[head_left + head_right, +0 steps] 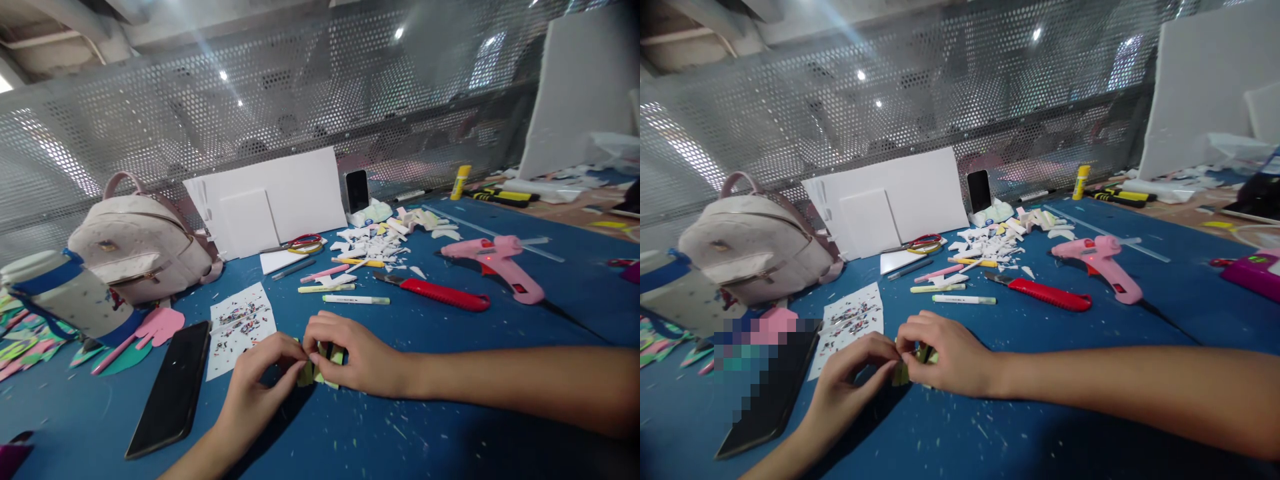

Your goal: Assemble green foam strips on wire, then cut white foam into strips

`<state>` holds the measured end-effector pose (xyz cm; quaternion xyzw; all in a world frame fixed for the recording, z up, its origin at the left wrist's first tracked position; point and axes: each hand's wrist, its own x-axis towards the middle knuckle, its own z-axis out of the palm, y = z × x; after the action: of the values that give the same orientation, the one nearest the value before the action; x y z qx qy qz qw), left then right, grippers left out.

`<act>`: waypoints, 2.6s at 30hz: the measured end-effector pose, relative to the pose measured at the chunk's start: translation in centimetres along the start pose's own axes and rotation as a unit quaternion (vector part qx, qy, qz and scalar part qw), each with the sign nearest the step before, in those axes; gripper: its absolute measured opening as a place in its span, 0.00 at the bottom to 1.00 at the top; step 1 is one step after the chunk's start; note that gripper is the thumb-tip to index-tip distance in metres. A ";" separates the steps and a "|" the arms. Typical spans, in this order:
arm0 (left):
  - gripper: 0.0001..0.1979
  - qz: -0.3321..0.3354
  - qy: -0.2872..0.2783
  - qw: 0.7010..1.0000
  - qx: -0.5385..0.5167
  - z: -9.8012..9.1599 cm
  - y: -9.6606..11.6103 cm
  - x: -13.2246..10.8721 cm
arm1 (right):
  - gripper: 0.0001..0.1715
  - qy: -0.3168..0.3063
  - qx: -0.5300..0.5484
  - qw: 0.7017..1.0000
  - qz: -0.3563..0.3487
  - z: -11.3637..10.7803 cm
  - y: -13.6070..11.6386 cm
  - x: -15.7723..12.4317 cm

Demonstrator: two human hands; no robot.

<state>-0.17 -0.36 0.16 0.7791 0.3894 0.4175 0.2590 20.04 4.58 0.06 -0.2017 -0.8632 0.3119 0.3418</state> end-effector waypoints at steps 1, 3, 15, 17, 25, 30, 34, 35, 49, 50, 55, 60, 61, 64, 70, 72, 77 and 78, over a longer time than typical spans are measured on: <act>0.06 -0.010 0.003 1.000 -0.008 0.0 0.0 0.0 | 0.07 -0.001 0.005 1.000 0.007 0.0 0.0 0.0; 0.06 -0.036 0.012 0.999 -0.028 -0.1 0.0 0.1 | 0.05 -0.004 0.022 0.999 0.031 -0.1 0.0 0.0; 0.05 -0.091 0.038 0.994 -0.055 -0.1 -0.2 0.0 | 0.02 0.016 0.039 0.997 0.069 0.1 0.1 -0.1; 0.04 -0.093 0.044 0.993 -0.051 -0.1 -0.2 0.0 | 0.02 0.019 0.041 0.997 0.068 0.1 0.2 -0.1; 0.03 -0.096 0.051 0.993 -0.048 -0.1 -0.5 -0.1 | 0.02 0.024 0.041 0.996 0.076 0.1 0.2 -0.3; 0.02 -0.096 0.049 0.993 -0.049 -0.1 -0.6 -0.1 | 0.03 0.029 0.041 0.996 0.079 0.2 0.3 -0.1; 0.02 -0.094 0.055 0.993 -0.051 0.0 -0.5 -0.1 | 0.03 0.031 0.043 0.995 0.083 0.2 0.3 -0.2; 0.02 -0.093 0.056 0.993 -0.052 0.0 -0.5 -0.1 | 0.03 0.031 0.043 0.995 0.084 0.2 0.4 -0.2; 0.01 -0.096 0.062 0.992 -0.051 0.0 -0.3 0.1 | 0.02 0.031 0.049 0.994 0.087 0.1 0.3 -0.1; 0.02 -0.099 0.062 0.992 -0.053 0.0 -0.3 0.1 | 0.02 0.030 0.048 0.995 0.085 0.2 0.3 -0.1; 0.02 -0.110 0.052 0.991 -0.062 0.0 -0.3 0.2 | 0.02 0.023 0.045 0.996 0.076 0.1 0.3 -0.1; 0.02 -0.118 0.043 0.990 -0.070 0.0 -0.2 0.3 | 0.02 0.024 0.044 0.996 0.073 0.1 0.2 -0.2; 0.02 -0.118 0.041 0.990 -0.070 0.1 -0.2 0.3 | 0.02 0.024 0.042 0.996 0.072 0.1 0.1 -0.2; 0.03 -0.118 0.039 0.990 -0.061 0.1 -0.1 0.3 | 0.02 0.022 0.039 0.997 0.069 0.1 0.1 -0.1; 0.04 -0.117 0.029 0.991 -0.058 0.1 0.0 0.1 | 0.02 0.021 0.042 0.997 0.067 0.0 0.1 -0.1; 0.05 -0.114 0.029 0.991 -0.061 0.0 0.0 0.1 | 0.02 0.020 0.043 0.996 0.070 0.0 0.1 -0.1; 0.07 -0.110 0.026 0.991 -0.064 0.0 0.2 0.3 | 0.02 0.021 0.045 0.996 0.067 0.0 0.0 -0.1; 0.07 -0.112 0.025 0.991 -0.065 0.0 0.2 0.3 | 0.02 0.022 0.045 0.997 0.066 0.1 0.1 -0.1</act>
<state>-0.04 -0.23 0.42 0.7016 0.4525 0.4298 0.3438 20.08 4.55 -0.07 -0.2491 -0.8253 0.3681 0.3484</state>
